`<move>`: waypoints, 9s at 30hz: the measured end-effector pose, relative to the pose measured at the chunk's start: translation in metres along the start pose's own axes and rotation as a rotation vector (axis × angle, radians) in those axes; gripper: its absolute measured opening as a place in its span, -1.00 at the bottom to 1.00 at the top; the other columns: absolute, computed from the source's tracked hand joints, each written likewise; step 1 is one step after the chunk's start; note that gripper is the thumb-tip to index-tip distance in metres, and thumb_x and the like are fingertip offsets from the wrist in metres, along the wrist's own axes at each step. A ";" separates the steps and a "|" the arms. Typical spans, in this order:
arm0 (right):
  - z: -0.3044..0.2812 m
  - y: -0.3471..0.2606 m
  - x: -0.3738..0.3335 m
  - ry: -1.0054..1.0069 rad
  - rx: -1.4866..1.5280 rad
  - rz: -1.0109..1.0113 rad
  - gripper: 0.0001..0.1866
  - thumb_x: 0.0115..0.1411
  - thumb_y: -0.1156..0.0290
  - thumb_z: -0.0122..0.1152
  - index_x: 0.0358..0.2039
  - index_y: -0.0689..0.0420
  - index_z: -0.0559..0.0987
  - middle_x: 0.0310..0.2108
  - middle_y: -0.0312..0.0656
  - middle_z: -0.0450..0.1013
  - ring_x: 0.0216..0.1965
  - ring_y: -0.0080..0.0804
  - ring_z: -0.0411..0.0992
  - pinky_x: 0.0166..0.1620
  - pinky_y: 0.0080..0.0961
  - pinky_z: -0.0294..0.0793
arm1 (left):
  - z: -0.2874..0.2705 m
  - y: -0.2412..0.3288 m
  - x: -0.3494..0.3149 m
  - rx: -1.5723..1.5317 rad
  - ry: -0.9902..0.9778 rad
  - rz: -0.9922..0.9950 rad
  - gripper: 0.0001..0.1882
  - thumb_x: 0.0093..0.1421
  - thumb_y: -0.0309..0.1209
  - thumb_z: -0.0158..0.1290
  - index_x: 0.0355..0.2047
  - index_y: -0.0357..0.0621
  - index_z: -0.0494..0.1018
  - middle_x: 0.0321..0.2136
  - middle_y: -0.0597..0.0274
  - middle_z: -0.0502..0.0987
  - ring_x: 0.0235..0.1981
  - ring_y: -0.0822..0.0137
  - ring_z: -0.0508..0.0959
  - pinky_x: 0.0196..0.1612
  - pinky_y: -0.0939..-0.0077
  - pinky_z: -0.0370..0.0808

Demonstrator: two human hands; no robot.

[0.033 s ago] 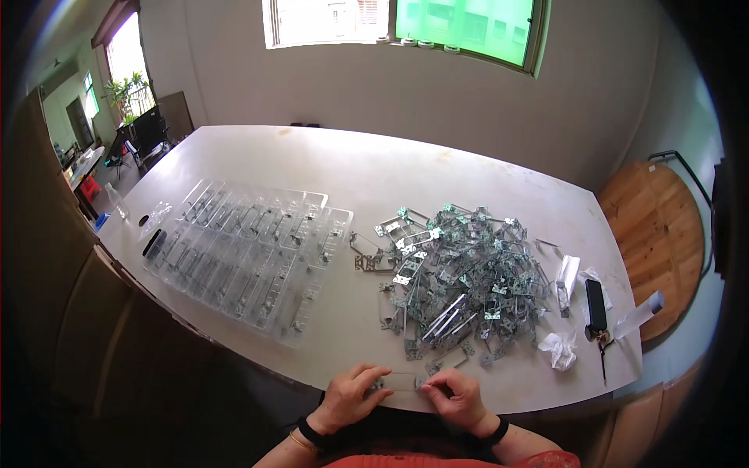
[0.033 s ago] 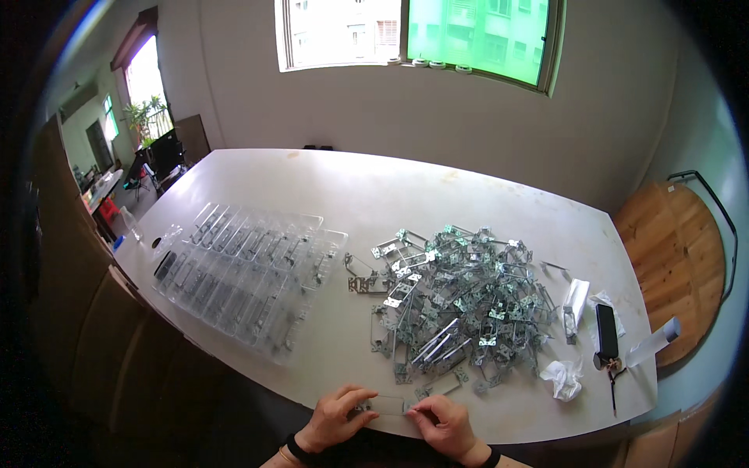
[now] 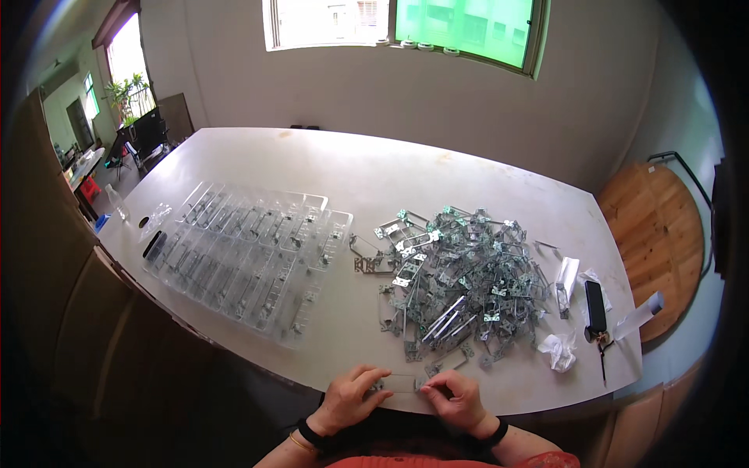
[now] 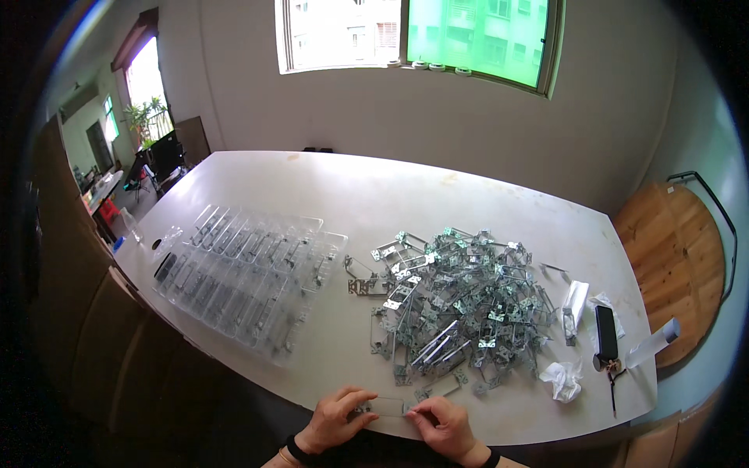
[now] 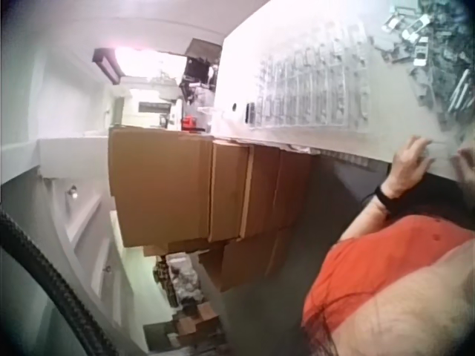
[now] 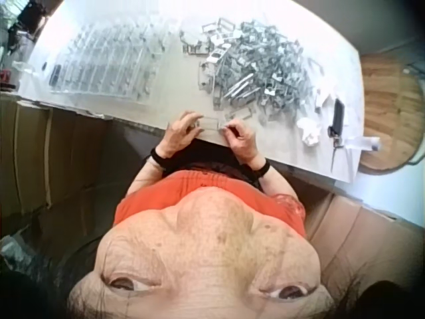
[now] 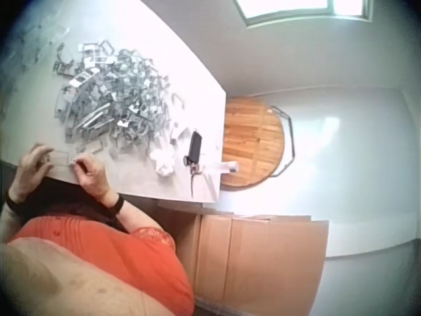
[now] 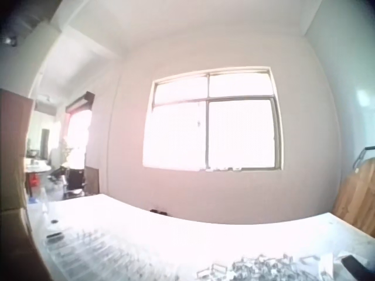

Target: The person assembles small electronic components by hand at a white table. They pick up a small circuit board and a metal bracket, fit them together, and place the assembled unit into a clear plastic tray. The process is repeated continuously with components from a large pile on the table.

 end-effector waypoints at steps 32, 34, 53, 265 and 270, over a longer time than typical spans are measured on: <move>-0.001 -0.008 0.000 0.037 0.015 0.010 -0.88 0.36 0.51 0.44 -0.16 0.17 0.63 -0.20 -0.12 0.68 -0.35 -0.48 0.62 -0.27 -0.49 0.61 | -0.001 0.003 0.001 -0.015 -0.014 -0.014 -0.57 0.27 -0.33 0.43 0.11 -0.13 0.63 -0.10 0.06 0.65 -0.28 0.17 0.70 -0.22 0.34 0.66; 0.001 -0.010 0.003 0.058 0.084 -0.022 -0.88 0.39 0.52 0.40 -0.13 0.18 0.61 -0.12 -0.10 0.70 -0.36 -0.53 0.61 -0.27 -0.52 0.61 | -0.002 0.005 0.001 -0.011 -0.011 -0.006 -0.57 0.27 -0.33 0.43 0.11 -0.13 0.63 -0.09 0.06 0.65 -0.28 0.15 0.71 -0.22 0.34 0.67; 0.001 -0.001 0.001 -0.060 0.154 0.041 -0.86 0.41 0.46 0.40 -0.06 0.16 0.66 -0.30 -0.18 0.69 -0.41 -0.47 0.63 -0.31 -0.51 0.60 | 0.000 0.019 0.017 -0.125 -0.113 -0.056 -0.54 0.27 -0.60 0.20 0.19 -0.15 0.56 0.11 0.00 0.51 -0.17 0.20 0.63 -0.08 0.36 0.62; 0.022 0.010 0.011 0.101 0.297 0.077 -0.86 0.49 0.52 0.28 0.02 0.17 0.60 -0.12 -0.24 0.62 -0.38 -0.63 0.52 -0.27 -0.66 0.56 | -0.002 0.024 0.022 0.136 -0.090 0.098 -0.47 0.08 -0.45 0.38 0.11 -0.18 0.62 -0.24 0.03 0.53 -0.33 0.07 0.59 -0.25 0.23 0.59; 0.022 0.012 0.010 0.085 0.268 0.087 -0.86 0.50 0.51 0.28 0.02 0.17 0.60 -0.13 -0.25 0.62 -0.38 -0.65 0.52 -0.27 -0.66 0.55 | -0.001 0.026 0.023 0.154 -0.099 0.126 -0.49 0.08 -0.45 0.37 0.10 -0.19 0.62 -0.23 0.03 0.53 -0.34 0.07 0.59 -0.24 0.23 0.59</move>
Point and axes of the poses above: each hand's wrist, its own x-axis towards the middle knuckle, its own z-axis out of the palm, y = z × x, the point moved 2 cm from there along x, towards the middle knuckle
